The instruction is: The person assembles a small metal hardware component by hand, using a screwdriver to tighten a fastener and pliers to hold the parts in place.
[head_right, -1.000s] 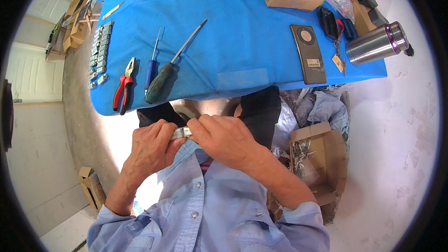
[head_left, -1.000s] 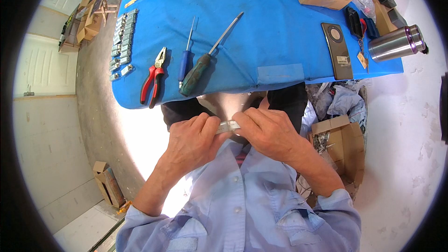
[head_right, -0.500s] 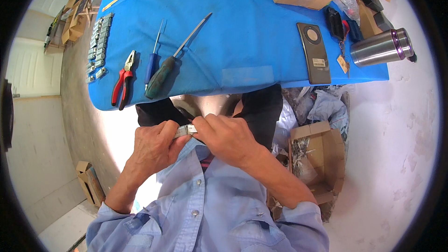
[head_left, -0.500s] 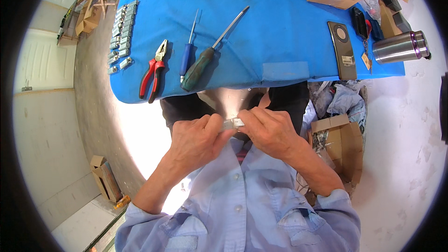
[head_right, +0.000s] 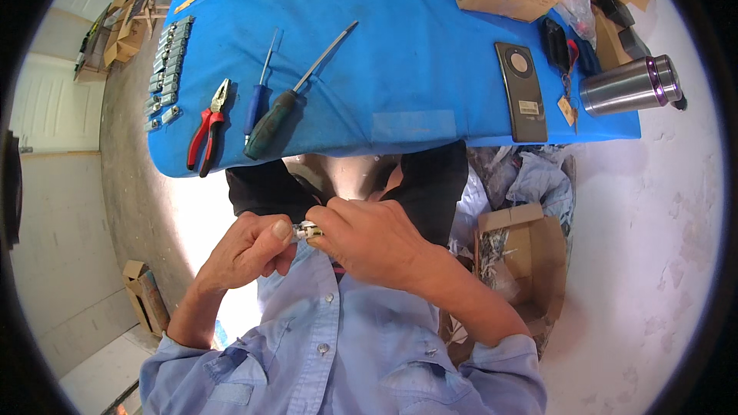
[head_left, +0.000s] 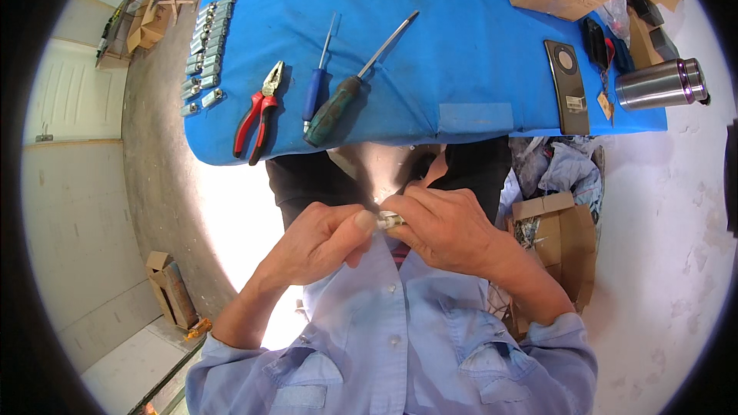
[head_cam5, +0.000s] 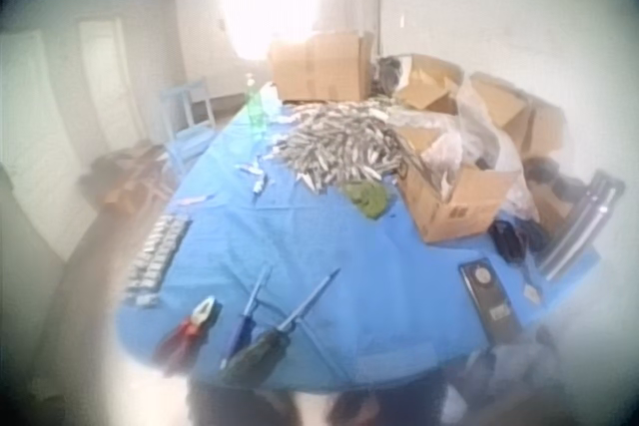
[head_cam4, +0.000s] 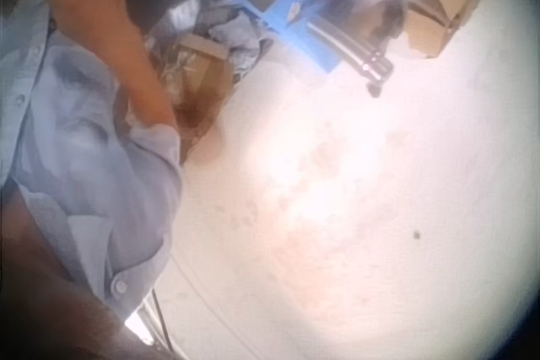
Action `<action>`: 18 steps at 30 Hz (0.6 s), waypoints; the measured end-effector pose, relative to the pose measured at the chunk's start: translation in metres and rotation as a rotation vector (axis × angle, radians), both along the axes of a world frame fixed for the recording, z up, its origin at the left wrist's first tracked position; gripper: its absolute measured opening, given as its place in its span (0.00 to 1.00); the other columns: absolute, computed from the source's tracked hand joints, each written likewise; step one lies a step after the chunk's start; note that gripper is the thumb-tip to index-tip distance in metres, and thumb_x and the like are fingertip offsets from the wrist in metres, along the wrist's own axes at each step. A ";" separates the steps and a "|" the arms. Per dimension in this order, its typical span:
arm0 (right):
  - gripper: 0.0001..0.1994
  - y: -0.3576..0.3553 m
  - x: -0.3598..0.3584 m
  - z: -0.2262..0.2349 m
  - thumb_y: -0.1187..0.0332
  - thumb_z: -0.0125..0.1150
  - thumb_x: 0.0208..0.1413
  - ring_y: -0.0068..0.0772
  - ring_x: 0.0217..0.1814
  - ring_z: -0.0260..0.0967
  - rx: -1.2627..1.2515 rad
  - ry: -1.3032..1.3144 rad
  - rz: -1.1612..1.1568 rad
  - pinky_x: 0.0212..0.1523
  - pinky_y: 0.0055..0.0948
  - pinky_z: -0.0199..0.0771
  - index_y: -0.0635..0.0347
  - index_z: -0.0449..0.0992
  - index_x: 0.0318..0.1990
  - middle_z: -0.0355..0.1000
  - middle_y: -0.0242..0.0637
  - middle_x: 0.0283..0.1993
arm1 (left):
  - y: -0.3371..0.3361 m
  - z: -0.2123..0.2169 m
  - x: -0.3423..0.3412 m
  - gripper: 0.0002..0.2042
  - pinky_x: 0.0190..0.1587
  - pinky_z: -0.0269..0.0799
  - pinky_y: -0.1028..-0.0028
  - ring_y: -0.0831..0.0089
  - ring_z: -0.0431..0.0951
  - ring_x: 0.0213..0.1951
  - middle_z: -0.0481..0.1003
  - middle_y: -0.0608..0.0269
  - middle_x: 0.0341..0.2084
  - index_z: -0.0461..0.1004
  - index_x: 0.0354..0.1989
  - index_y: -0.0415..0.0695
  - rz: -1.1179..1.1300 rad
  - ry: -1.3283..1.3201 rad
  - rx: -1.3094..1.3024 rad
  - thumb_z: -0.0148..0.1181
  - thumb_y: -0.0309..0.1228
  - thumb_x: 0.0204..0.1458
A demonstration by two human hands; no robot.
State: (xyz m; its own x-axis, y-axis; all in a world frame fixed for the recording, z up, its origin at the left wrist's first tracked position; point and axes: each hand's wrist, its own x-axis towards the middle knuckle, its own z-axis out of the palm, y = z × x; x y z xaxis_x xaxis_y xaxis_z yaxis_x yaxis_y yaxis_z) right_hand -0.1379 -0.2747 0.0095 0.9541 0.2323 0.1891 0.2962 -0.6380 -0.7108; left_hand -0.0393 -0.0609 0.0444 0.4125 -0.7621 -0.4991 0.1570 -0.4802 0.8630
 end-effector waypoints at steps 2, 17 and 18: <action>0.14 0.002 -0.002 -0.006 0.64 0.68 0.55 0.37 0.29 0.73 -0.067 -0.075 -0.042 0.26 0.35 0.71 0.58 0.74 0.44 0.67 0.34 0.29 | 0.003 -0.010 -0.008 0.19 0.26 0.70 0.71 0.71 0.75 0.21 0.77 0.60 0.21 0.75 0.29 0.40 -0.004 -0.280 -0.010 0.51 0.41 0.67; 0.13 0.001 0.003 -0.009 0.61 0.70 0.51 0.31 0.24 0.70 -0.163 -0.265 -0.096 0.22 0.31 0.67 0.55 0.73 0.38 0.65 0.30 0.26 | -0.003 -0.009 -0.011 0.17 0.21 0.66 0.70 0.69 0.74 0.20 0.68 0.65 0.20 0.69 0.27 0.45 -0.191 -1.298 -0.006 0.72 0.39 0.50; 0.13 0.001 0.004 -0.009 0.61 0.70 0.51 0.32 0.24 0.69 -0.154 -0.279 -0.104 0.22 0.31 0.67 0.55 0.73 0.37 0.65 0.30 0.25 | -0.003 -0.011 -0.012 0.17 0.20 0.65 0.70 0.70 0.73 0.19 0.67 0.66 0.18 0.68 0.25 0.45 -0.184 -1.303 -0.011 0.72 0.39 0.50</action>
